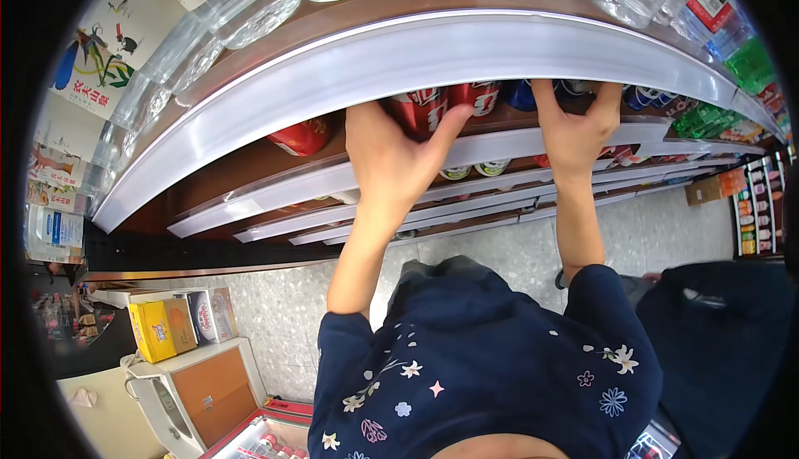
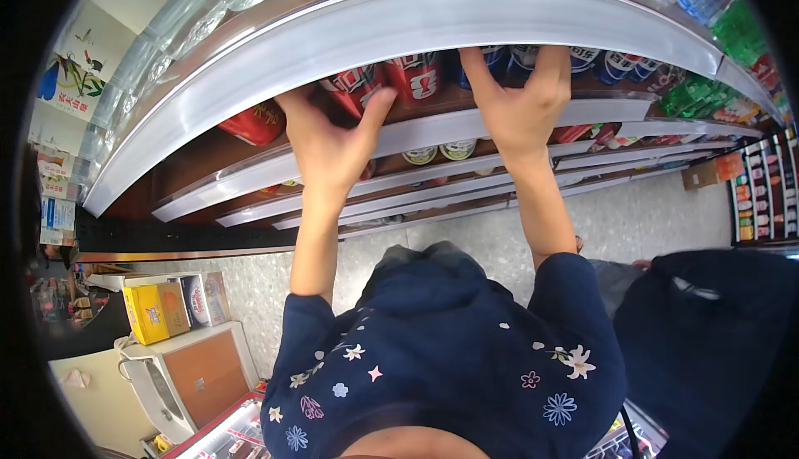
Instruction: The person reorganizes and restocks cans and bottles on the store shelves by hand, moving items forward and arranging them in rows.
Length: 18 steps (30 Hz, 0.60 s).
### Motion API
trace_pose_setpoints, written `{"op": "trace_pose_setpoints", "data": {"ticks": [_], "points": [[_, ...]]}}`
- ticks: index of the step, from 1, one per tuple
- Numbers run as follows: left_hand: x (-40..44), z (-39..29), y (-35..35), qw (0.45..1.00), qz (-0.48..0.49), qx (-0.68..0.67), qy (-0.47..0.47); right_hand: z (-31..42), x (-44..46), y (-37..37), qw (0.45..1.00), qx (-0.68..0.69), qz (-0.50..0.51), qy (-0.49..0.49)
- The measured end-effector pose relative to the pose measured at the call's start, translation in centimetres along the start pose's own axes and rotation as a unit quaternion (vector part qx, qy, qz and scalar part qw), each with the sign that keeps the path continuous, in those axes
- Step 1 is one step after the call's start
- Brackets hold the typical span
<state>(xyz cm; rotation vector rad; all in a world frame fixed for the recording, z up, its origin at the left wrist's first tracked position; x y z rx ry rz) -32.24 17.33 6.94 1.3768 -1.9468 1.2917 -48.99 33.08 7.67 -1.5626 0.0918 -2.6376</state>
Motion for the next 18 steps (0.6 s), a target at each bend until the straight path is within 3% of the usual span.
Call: {"op": "trace_pose_setpoints", "data": {"ticks": [3, 4, 6, 9, 10, 13, 14, 17, 18], "points": [[1.3, 1.1, 1.5, 0.996, 0.051, -0.004, -0.076, 1.2, 0.1, 0.2, 0.998, -0.037, 0.024, -0.043], [1.1, 2.3, 1.7, 0.988, 0.077, -0.030, -0.129, 1.7, -0.2, -0.3, 0.996, -0.057, 0.000, -0.070], [0.7, 2.7, 0.9, 0.990, 0.050, -0.041, -0.129, 2.3, -1.4, -0.8, 0.987, -0.093, -0.047, -0.121], [0.0, 4.2, -0.5, 0.986, 0.018, -0.084, -0.145, 3.2, -3.0, 1.1, 0.994, -0.002, 0.030, -0.107], [0.3, 3.9, -1.4, 0.993, -0.012, -0.068, -0.091, 3.5, -3.2, 2.0, 0.994, 0.012, 0.046, -0.096], [0.0, 5.6, -1.4, 0.980, 0.033, -0.128, -0.149, 3.8, -3.3, 3.5, 0.995, 0.006, 0.076, -0.058], [0.2, 5.1, -1.7, 0.988, 0.030, -0.122, -0.086, 4.1, -3.2, 3.7, 0.997, -0.004, 0.069, -0.044], [-0.2, 6.1, -0.8, 0.967, 0.096, -0.198, -0.130, 4.0, -3.3, 5.5, 0.990, -0.059, 0.127, -0.012], [0.1, 5.9, -0.9, 0.965, 0.099, -0.217, -0.107, 4.3, -3.1, 5.8, 0.990, -0.055, 0.132, 0.000]]}}
Point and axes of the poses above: each hand's wrist, its own x-axis towards the middle knuckle, its own y-axis out of the palm, z = x × y, the point moved 10 cm from there along x, towards the middle knuckle, and after that the axes turned 4 degrees about x, right-handed, at the moved point
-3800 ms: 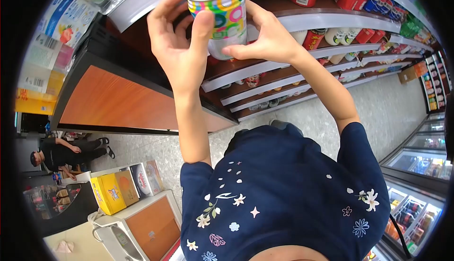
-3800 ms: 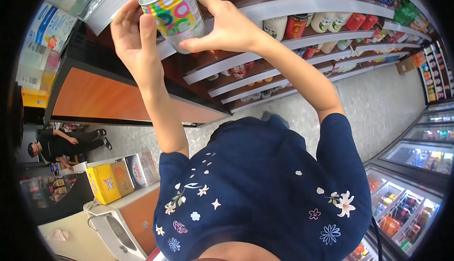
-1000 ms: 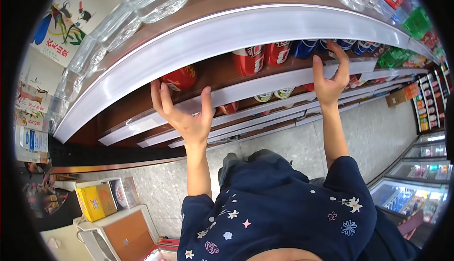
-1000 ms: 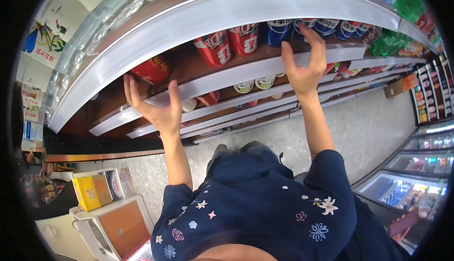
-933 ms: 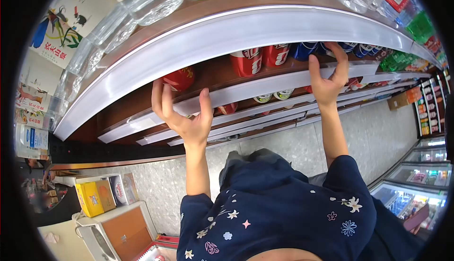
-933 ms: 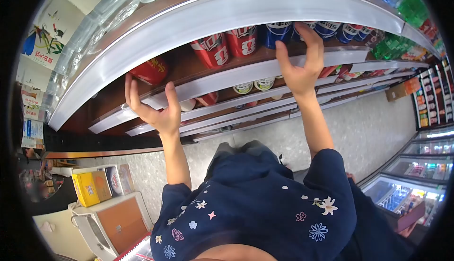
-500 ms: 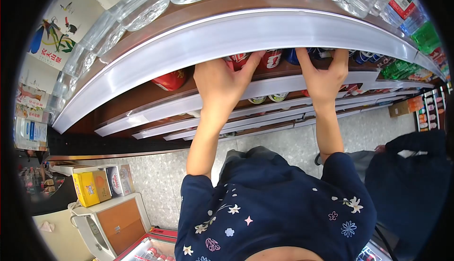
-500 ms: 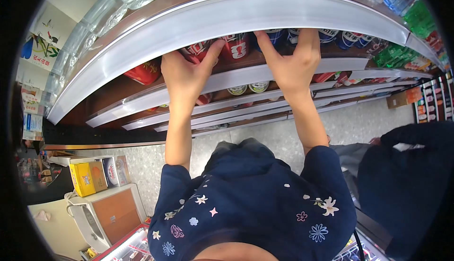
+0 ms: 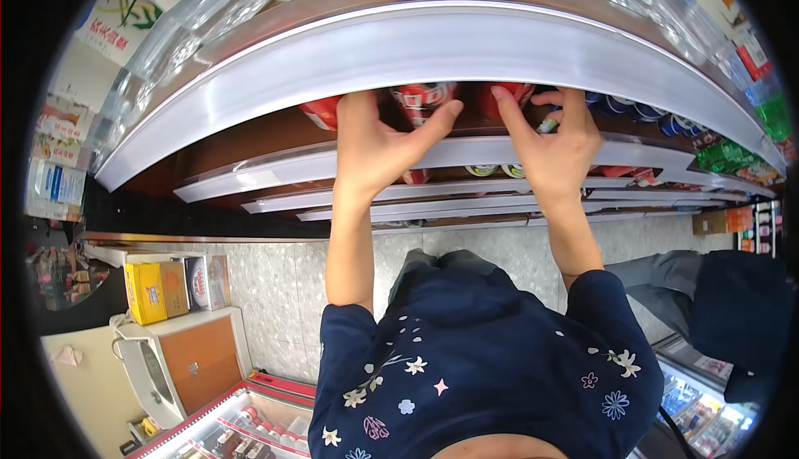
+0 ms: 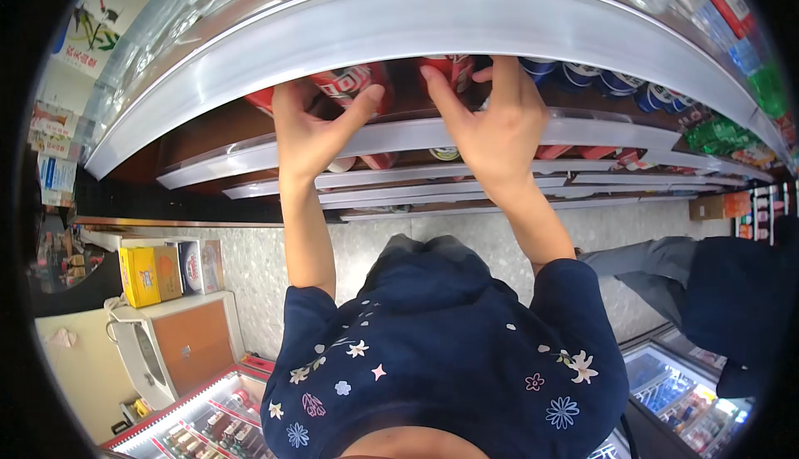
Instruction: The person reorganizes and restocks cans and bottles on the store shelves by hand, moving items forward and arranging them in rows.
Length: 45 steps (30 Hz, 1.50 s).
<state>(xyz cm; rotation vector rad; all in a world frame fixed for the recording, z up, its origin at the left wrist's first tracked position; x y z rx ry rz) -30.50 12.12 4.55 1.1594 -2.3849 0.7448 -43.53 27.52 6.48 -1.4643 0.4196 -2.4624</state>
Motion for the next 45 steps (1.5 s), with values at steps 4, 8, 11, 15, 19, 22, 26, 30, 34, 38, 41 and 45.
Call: {"op": "trace_pose_setpoints", "data": {"ticks": [4, 8, 11, 15, 19, 22, 26, 30, 34, 38, 41, 45], "points": [[0.3, -0.8, -0.5, 0.998, 0.007, 0.027, 0.051, -0.6, -0.1, 1.7, 0.992, 0.061, 0.067, 0.093], [-0.1, -0.2, -0.8, 0.998, -0.011, 0.015, 0.065, -1.2, -0.1, 3.8, 0.981, 0.128, 0.104, 0.106], [-0.3, 1.1, -0.8, 0.999, -0.021, -0.024, 0.029, -1.0, 0.1, 4.9, 0.975, 0.113, 0.154, 0.115], [0.0, 0.9, -0.6, 0.998, -0.024, -0.047, 0.026, -0.8, 0.5, 5.9, 0.978, 0.131, 0.146, 0.067], [0.7, -0.9, -0.6, 0.995, -0.017, -0.011, 0.100, -1.0, 0.4, 6.2, 0.974, 0.128, 0.151, 0.108], [1.3, -1.6, 0.2, 0.995, 0.003, -0.019, 0.098, -1.8, -0.4, 5.6, 0.966, 0.171, 0.125, 0.145], [1.7, -2.5, 1.2, 0.995, 0.028, 0.021, 0.092, -1.2, -1.3, 2.4, 0.979, 0.175, -0.019, 0.100], [1.5, -3.2, 1.1, 0.986, -0.050, 0.023, 0.160, 1.0, -1.2, 1.2, 0.999, 0.044, -0.005, -0.019], [1.6, -2.9, 1.4, 0.993, -0.013, -0.030, 0.112, -0.3, -2.3, 3.2, 0.993, 0.088, 0.063, 0.036], [1.9, -3.3, 2.8, 0.994, 0.022, -0.048, 0.094, -1.0, -3.5, 1.3, 0.994, 0.081, -0.053, 0.057], [1.9, -2.2, 4.7, 0.996, 0.083, 0.004, 0.013, 2.1, -2.7, -1.3, 0.991, -0.024, -0.112, -0.068], [1.7, -2.4, 5.1, 0.999, 0.013, 0.047, 0.012, 2.5, -2.2, -3.6, 0.983, 0.022, -0.109, -0.148]]}}
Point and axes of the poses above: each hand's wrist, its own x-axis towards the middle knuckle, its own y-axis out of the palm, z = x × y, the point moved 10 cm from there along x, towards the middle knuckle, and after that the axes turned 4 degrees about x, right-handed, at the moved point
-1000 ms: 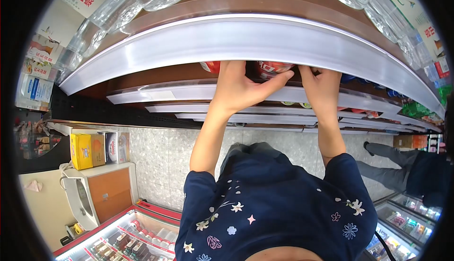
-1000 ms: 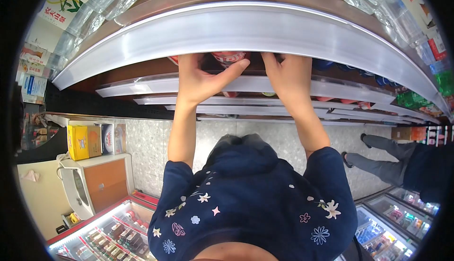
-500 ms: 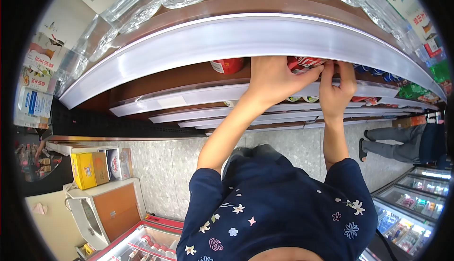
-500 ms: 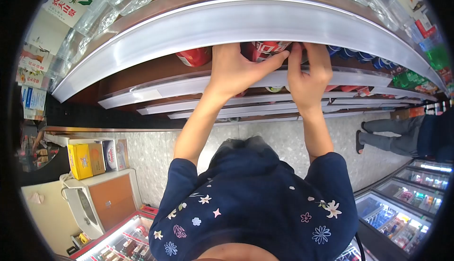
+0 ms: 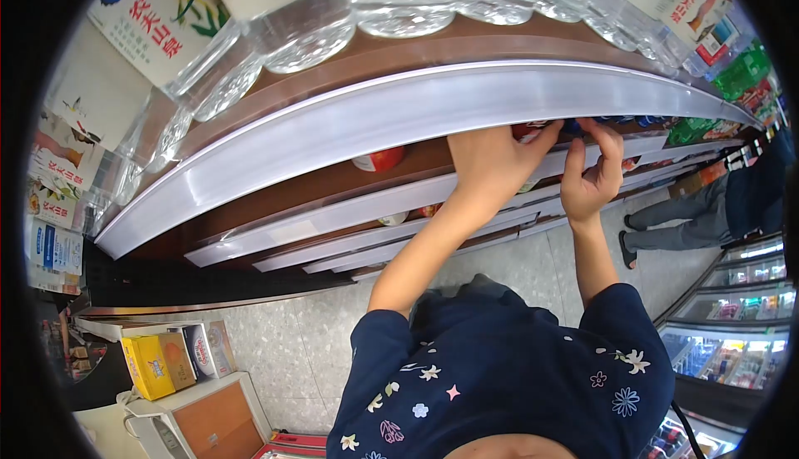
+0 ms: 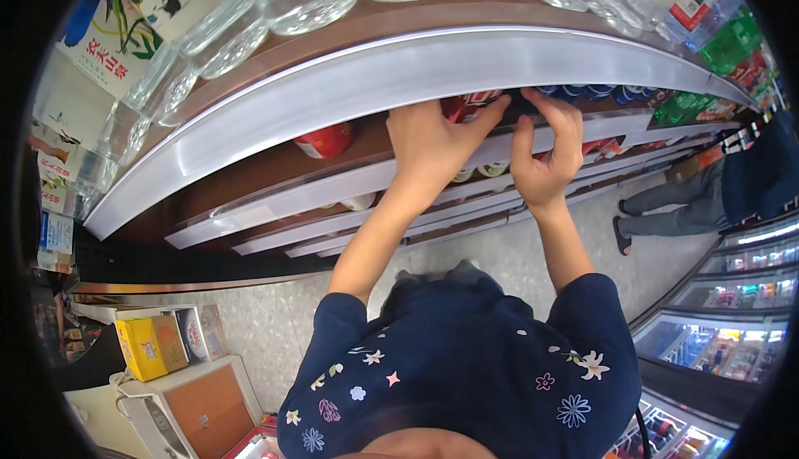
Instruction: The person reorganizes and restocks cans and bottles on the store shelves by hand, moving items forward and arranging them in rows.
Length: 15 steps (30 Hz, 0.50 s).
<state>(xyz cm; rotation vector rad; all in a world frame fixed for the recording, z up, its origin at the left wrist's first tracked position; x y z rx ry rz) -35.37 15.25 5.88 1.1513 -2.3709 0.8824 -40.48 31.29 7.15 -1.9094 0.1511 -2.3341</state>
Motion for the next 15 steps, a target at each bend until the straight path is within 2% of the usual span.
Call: {"op": "trace_pose_setpoints", "data": {"ticks": [4, 5, 8, 10, 13, 14, 15], "points": [[-0.8, -2.6, -1.4, 0.975, -0.169, 0.115, 0.087, -2.6, 0.3, -1.7, 0.999, 0.025, 0.029, -0.014], [-1.0, -3.0, -0.9, 0.960, -0.185, 0.183, 0.101, -3.5, 0.4, -2.2, 0.999, 0.027, 0.028, -0.024], [-1.9, -2.5, 0.1, 0.940, -0.226, 0.234, 0.101, -6.0, 0.3, -4.1, 0.995, 0.059, 0.029, -0.079], [-2.9, -2.4, 0.3, 0.932, -0.257, 0.226, 0.117, -7.4, 0.8, -5.8, 0.989, 0.082, 0.024, -0.119], [-4.9, 1.0, 1.9, 0.939, -0.333, -0.024, 0.083, -11.1, 1.5, -9.3, 0.983, 0.121, 0.035, -0.131], [-6.0, -1.5, 2.1, 0.908, -0.359, 0.191, 0.096, -12.9, 1.2, -10.4, 0.983, 0.143, 0.025, -0.115], [-6.3, -3.1, 3.4, 0.891, -0.357, 0.252, 0.124, -14.6, 0.6, -10.9, 0.978, 0.185, 0.016, -0.091]]}}
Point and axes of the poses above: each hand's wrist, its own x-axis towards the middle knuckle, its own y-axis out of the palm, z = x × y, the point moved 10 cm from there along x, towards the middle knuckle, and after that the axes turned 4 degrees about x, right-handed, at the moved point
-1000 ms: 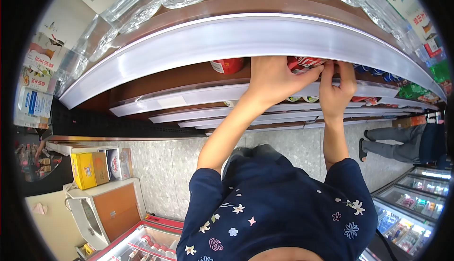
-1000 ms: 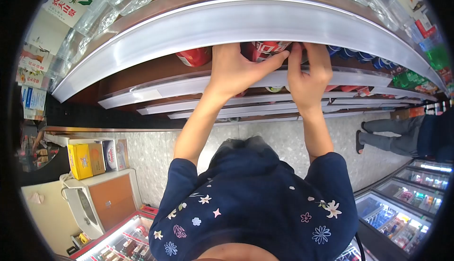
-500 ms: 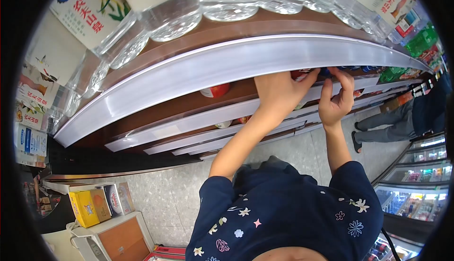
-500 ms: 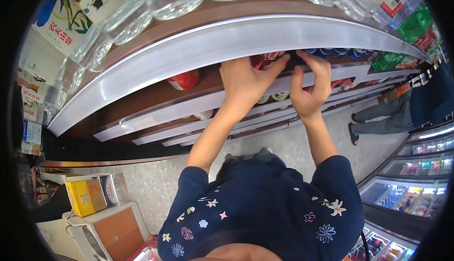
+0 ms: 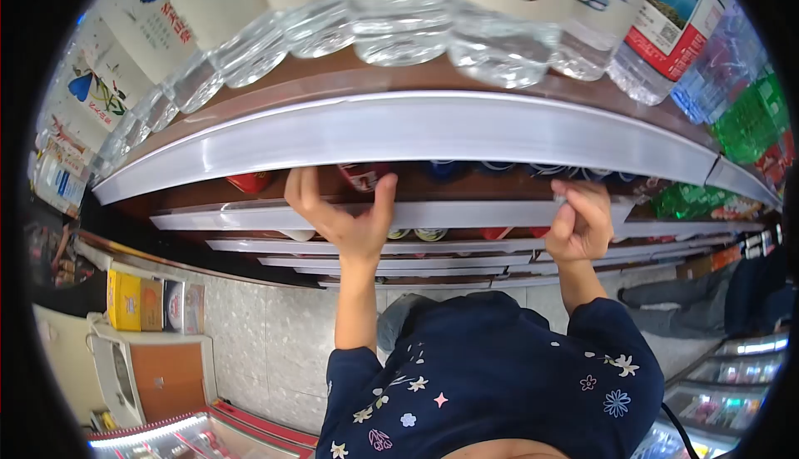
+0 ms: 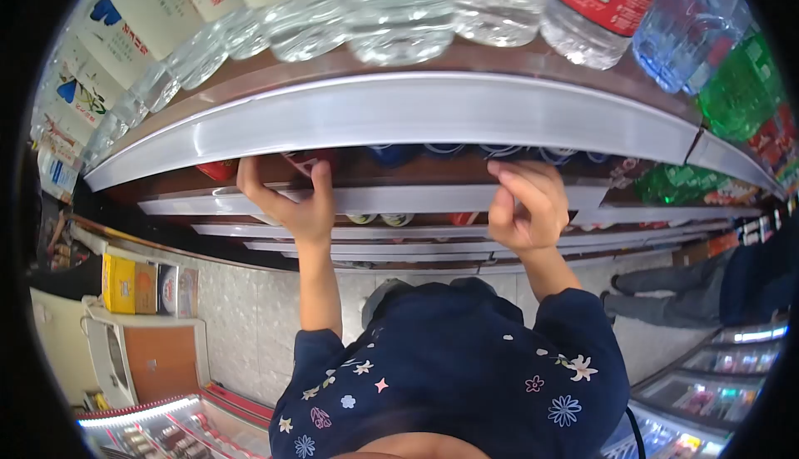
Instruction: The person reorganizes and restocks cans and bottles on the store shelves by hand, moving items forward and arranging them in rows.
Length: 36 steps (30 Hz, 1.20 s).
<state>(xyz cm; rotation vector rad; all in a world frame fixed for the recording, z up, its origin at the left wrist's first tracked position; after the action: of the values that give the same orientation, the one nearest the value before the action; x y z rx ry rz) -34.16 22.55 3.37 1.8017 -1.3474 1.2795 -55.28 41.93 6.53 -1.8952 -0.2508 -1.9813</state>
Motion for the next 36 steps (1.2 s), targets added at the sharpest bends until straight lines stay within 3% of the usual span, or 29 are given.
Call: {"op": "trace_pose_setpoints", "data": {"ticks": [1, 3, 5, 7, 10, 18, 27, 33, 36], "points": [[-0.2, -1.9, 0.3, 0.998, -0.003, 0.050, 0.048, -1.1, -0.3, -0.8, 0.999, 0.042, -0.016, 0.021], [-1.1, -4.2, 1.9, 0.998, -0.007, 0.050, 0.039, -1.9, -0.1, -0.4, 0.994, 0.104, 0.032, 0.023], [-1.9, -7.4, 2.0, 0.983, -0.076, 0.148, 0.079, -1.8, 0.4, 0.8, 0.988, 0.126, 0.086, 0.002], [-1.6, -9.5, 3.3, 0.985, -0.044, 0.123, 0.112, -1.7, 0.8, 1.4, 0.984, 0.148, 0.100, -0.014], [-1.1, -9.1, 5.9, 0.991, 0.018, 0.111, 0.072, -2.2, 1.5, 1.6, 0.982, 0.146, 0.119, 0.003], [1.4, -7.9, 7.4, 0.983, 0.113, 0.119, 0.084, -3.0, 1.2, 2.1, 0.984, 0.099, 0.132, 0.070], [2.2, -7.1, 6.1, 0.988, 0.059, -0.139, -0.023, -2.7, 0.3, 3.5, 0.980, 0.074, 0.123, 0.137], [1.1, -6.9, 7.6, 0.987, 0.126, -0.096, 0.002, -2.5, -0.2, 4.1, 0.977, 0.069, 0.121, 0.163], [-0.3, -7.0, 7.0, 0.995, 0.077, -0.062, 0.009, -2.6, -1.5, 3.2, 0.971, 0.155, 0.065, 0.170]]}}
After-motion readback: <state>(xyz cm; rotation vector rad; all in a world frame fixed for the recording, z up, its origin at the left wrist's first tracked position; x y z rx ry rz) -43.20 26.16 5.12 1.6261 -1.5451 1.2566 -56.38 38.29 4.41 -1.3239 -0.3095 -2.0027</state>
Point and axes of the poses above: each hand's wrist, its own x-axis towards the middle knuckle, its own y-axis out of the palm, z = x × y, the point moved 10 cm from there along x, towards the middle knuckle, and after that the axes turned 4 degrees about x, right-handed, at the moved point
